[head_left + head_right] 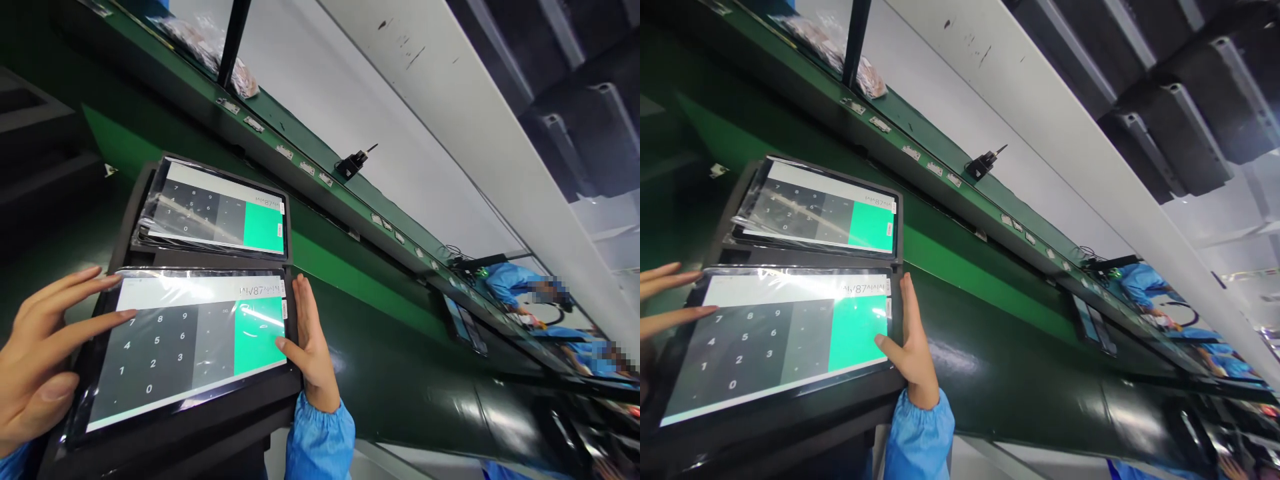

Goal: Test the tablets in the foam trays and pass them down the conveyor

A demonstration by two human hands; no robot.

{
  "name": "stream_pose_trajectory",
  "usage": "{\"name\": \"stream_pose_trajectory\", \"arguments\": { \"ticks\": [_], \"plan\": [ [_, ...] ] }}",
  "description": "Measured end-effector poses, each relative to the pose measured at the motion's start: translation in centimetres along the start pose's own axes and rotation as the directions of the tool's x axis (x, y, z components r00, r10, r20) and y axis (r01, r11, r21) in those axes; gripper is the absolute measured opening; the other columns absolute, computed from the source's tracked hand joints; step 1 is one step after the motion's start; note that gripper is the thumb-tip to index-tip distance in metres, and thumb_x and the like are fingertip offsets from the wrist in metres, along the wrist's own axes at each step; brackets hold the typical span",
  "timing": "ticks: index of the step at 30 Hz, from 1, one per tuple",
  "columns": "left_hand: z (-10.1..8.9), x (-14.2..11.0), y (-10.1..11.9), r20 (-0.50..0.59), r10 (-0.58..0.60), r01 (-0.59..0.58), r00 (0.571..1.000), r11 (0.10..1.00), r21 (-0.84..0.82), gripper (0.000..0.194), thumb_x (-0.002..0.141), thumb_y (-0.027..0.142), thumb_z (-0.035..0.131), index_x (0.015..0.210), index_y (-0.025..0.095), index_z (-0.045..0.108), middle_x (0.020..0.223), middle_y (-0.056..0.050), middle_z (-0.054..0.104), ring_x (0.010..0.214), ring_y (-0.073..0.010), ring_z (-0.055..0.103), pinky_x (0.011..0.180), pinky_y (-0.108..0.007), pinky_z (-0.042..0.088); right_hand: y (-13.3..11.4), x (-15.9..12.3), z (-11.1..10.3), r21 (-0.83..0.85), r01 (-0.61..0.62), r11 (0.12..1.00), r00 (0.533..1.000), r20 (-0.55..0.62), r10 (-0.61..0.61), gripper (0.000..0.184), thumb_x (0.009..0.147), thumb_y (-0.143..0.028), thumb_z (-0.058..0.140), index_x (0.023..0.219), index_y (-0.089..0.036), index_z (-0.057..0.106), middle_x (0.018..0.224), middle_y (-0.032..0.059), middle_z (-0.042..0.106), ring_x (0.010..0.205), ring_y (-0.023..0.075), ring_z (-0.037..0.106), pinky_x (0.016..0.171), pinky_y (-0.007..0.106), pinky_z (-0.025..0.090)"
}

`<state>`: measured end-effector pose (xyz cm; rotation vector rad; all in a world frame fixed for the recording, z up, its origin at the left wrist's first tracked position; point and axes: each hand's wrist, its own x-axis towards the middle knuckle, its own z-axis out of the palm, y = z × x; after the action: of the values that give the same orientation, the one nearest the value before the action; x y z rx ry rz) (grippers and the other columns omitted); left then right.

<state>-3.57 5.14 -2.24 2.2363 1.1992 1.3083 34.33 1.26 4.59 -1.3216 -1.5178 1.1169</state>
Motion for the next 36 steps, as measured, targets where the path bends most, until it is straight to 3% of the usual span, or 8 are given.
{"name": "stream_pose_trajectory", "arguments": {
  "ticks": [3, 7, 11, 14, 17, 19, 29, 36],
  "plan": [
    [-0.5, 0.9, 1.9, 0.065, 0.039, -0.041, 0.997, 0.999, 0.031, 0.053, 0.096, 0.051, 0.028, 0.148, 0.051, 0.042, 0.164, 0.008, 0.033, 0.151, -0.0365, 0.029, 0.122, -0.063, 0.020, 0.0, 0.1, 0.3, 0.083, 0.010, 0.996, 0.999, -0.052, -0.006, 0.085, 0.091, -0.031, 0.073, 0.159, -0.046, 0.025, 0.172, -0.0093, 0.017, 0.160, 0.0226, 0.012, 0.131, 0.049, 0.011],
    [-0.6, 1.2, 2.5, 0.114, 0.031, -0.035, 0.993, 0.999, 0.038, 0.054, 0.096, 0.049, 0.027, 0.150, 0.050, 0.039, 0.164, 0.008, 0.031, 0.151, -0.0369, 0.028, 0.121, -0.061, 0.020, -0.2, 0.1, 0.7, 0.076, -0.022, 0.997, 0.993, -0.110, 0.030, 0.074, 0.094, -0.028, 0.069, 0.156, -0.044, 0.032, 0.170, -0.0074, 0.024, 0.159, 0.0217, 0.017, 0.132, 0.048, 0.014],
    [-0.5, 1.3, 2.7, 0.111, 0.016, -0.019, 0.994, 1.000, 0.025, 0.056, 0.095, 0.047, 0.028, 0.150, 0.049, 0.039, 0.164, 0.008, 0.031, 0.150, -0.0372, 0.028, 0.120, -0.060, 0.020, -1.7, -0.1, 1.5, -0.193, 0.030, 0.981, 0.978, -0.197, -0.069, 0.047, 0.100, -0.030, 0.059, 0.145, -0.042, 0.053, 0.168, -0.0060, 0.030, 0.158, 0.0280, 0.021, 0.128, 0.056, 0.023],
    [-0.4, 1.4, 2.9, 0.108, 0.010, -0.010, 0.994, 1.000, 0.008, 0.056, 0.095, 0.047, 0.028, 0.150, 0.049, 0.039, 0.163, 0.009, 0.031, 0.150, -0.0371, 0.029, 0.120, -0.059, 0.021, -3.6, 0.1, 2.6, -0.489, 0.137, 0.861, 0.987, -0.005, -0.160, 0.045, 0.102, -0.028, 0.052, 0.143, -0.046, 0.054, 0.169, -0.0101, 0.025, 0.160, 0.0318, 0.010, 0.127, 0.066, 0.015],
    [-0.4, 1.4, 3.0, 0.112, -0.001, 0.001, 0.994, 1.000, 0.000, 0.055, 0.096, 0.049, 0.028, 0.148, 0.049, 0.041, 0.162, 0.009, 0.033, 0.149, -0.0383, 0.030, 0.120, -0.059, 0.021, -5.1, 1.0, 3.9, -0.584, 0.245, 0.774, 0.962, 0.247, -0.118, 0.056, 0.102, -0.028, 0.052, 0.153, -0.048, 0.040, 0.170, -0.0111, 0.015, 0.160, 0.0342, 0.002, 0.124, 0.073, 0.008],
    [-0.4, 1.3, 3.0, 0.109, -0.003, 0.003, 0.994, 1.000, 0.002, 0.054, 0.096, 0.050, 0.027, 0.148, 0.049, 0.041, 0.162, 0.009, 0.033, 0.149, -0.0384, 0.031, 0.120, -0.058, 0.021, -5.6, 1.7, 4.5, -0.608, 0.270, 0.747, 0.945, 0.317, -0.083, 0.059, 0.102, -0.027, 0.052, 0.154, -0.048, 0.036, 0.170, -0.0113, 0.015, 0.160, 0.0353, 0.000, 0.123, 0.075, 0.006],
    [-0.1, 1.5, 2.9, 0.095, 0.040, -0.036, 0.995, 0.998, -0.043, 0.053, 0.099, 0.050, 0.026, 0.149, 0.045, 0.042, 0.162, 0.005, 0.033, 0.149, -0.0352, 0.030, 0.118, -0.052, 0.023, -5.4, 2.1, 4.9, -0.701, 0.319, 0.637, 0.927, 0.371, -0.056, 0.063, 0.100, -0.025, 0.052, 0.158, -0.042, 0.033, 0.170, -0.0046, 0.016, 0.158, 0.0418, -0.001, 0.118, 0.084, 0.003],
    [-0.1, 1.5, 3.0, 0.094, 0.017, -0.012, 0.995, 0.998, -0.055, 0.053, 0.097, 0.049, 0.027, 0.148, 0.047, 0.042, 0.162, 0.008, 0.034, 0.148, -0.0348, 0.031, 0.119, -0.051, 0.024, -5.7, 2.1, 5.0, -0.698, 0.302, 0.650, 0.930, 0.366, -0.039, 0.062, 0.100, -0.026, 0.056, 0.156, -0.043, 0.036, 0.170, -0.0024, 0.020, 0.159, 0.0412, 0.004, 0.118, 0.083, 0.004]
  ]
}}
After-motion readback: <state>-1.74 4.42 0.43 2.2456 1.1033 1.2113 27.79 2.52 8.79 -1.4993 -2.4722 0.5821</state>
